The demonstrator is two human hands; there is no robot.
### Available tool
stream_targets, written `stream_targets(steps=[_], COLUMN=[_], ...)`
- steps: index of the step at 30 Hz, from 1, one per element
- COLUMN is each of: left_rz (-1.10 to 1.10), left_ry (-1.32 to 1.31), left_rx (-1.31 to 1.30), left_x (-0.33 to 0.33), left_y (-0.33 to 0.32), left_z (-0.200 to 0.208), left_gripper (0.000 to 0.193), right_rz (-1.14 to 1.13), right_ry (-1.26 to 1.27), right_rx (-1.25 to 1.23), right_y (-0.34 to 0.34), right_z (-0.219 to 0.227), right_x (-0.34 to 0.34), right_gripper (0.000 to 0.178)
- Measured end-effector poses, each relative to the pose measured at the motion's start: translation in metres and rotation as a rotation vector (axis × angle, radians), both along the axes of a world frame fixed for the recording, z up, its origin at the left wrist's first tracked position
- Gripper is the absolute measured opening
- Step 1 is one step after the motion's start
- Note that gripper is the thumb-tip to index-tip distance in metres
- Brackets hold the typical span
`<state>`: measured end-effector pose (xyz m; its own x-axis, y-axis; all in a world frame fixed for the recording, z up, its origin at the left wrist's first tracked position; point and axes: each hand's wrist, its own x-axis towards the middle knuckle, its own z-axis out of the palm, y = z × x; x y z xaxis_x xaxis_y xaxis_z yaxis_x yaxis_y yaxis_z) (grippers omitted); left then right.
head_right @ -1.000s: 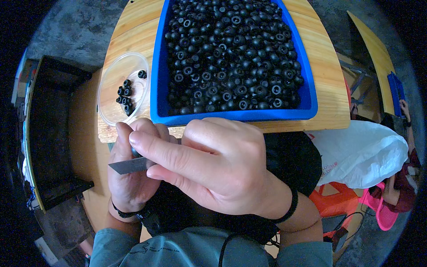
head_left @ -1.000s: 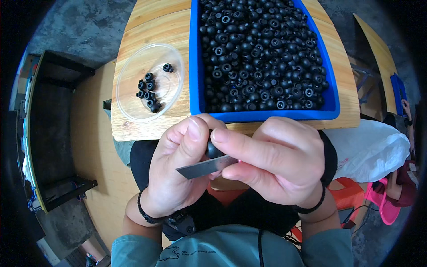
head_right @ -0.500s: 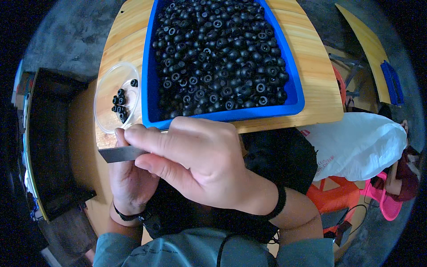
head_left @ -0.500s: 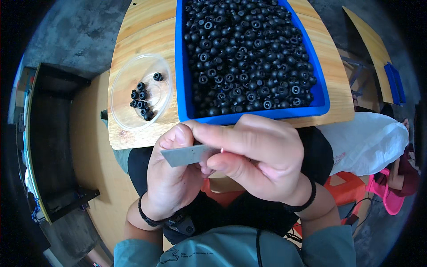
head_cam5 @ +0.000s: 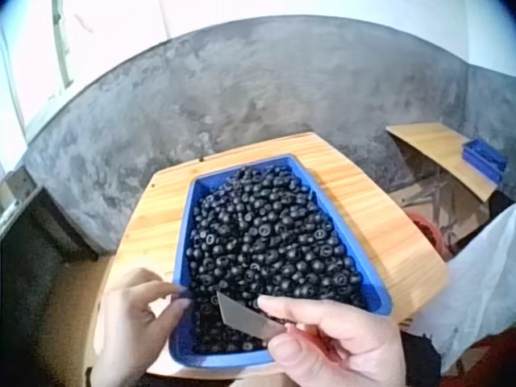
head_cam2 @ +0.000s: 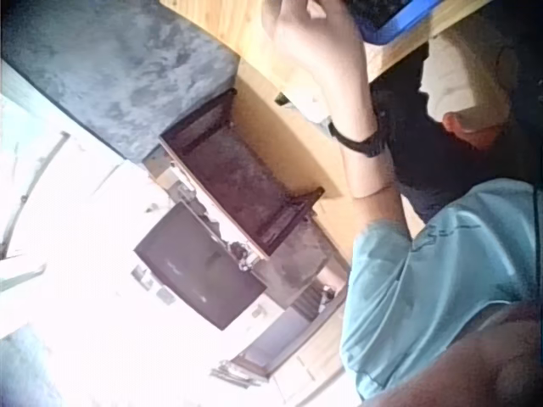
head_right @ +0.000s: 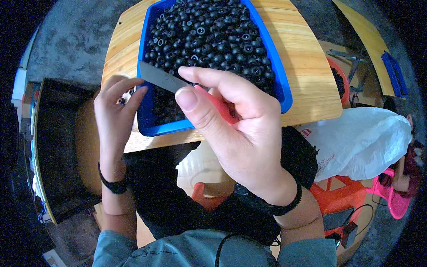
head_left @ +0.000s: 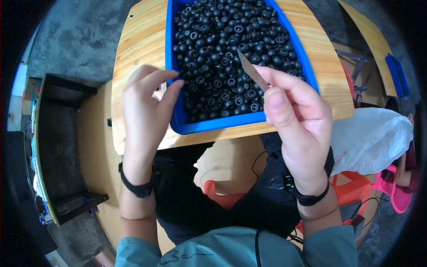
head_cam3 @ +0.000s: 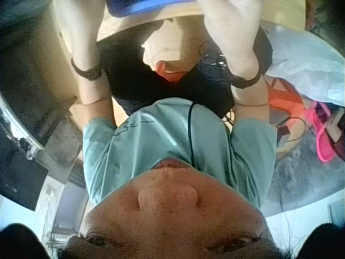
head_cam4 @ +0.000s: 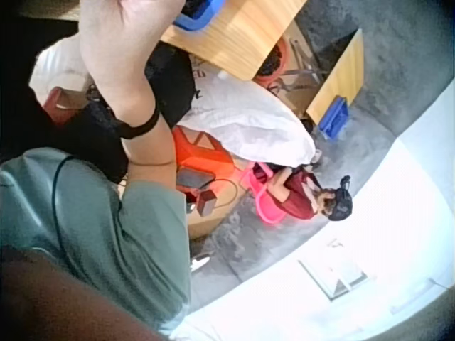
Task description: Sorting and cleaning small black plastic components using a small blade.
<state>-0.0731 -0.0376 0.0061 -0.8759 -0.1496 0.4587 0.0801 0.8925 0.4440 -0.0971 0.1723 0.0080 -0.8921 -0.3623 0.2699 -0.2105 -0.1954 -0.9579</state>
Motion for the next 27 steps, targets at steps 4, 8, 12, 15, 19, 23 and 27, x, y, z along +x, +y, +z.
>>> stream_targets(steps=[4,8,12,15,19,23,27], left_rz=[-0.053,-0.071,-0.126,-0.17,-0.508,-0.53,-0.537], left_ry=[-0.029,-0.082,-0.092,-0.088,-0.214,-0.206,-0.142], left_rx=[-0.297,-0.356,-0.12,0.386,1.195,1.392,1.406], left_x=[-0.036,-0.047,-0.046,-0.025,0.006,0.034,0.045], left_y=[0.006,0.004,0.006,0.014,0.013,0.021,0.027], left_z=[-0.002,-0.013,-0.014,-0.003,0.004,0.005,-0.001], left_gripper=[0.016,0.02,0.024,0.022,0.029,0.033,0.037], right_rz=[-0.011,-0.044,-0.029,-0.067,-0.026,0.095,0.141], right_ry=[-0.012,0.029,0.057,0.089,0.066,0.185,0.277], right_rx=[-0.05,-0.074,-0.06,-0.064,-0.055,0.082,0.089], right_y=[0.005,0.008,0.01,0.007,0.004,-0.001,-0.011], right_z=[0.001,0.001,0.001,-0.002,-0.003,0.008,0.003], right_x=[-0.001,-0.003,-0.004,-0.005,-0.001,0.009,0.013], right_gripper=[0.034,0.032,0.03,0.029,0.029,0.03,0.033])
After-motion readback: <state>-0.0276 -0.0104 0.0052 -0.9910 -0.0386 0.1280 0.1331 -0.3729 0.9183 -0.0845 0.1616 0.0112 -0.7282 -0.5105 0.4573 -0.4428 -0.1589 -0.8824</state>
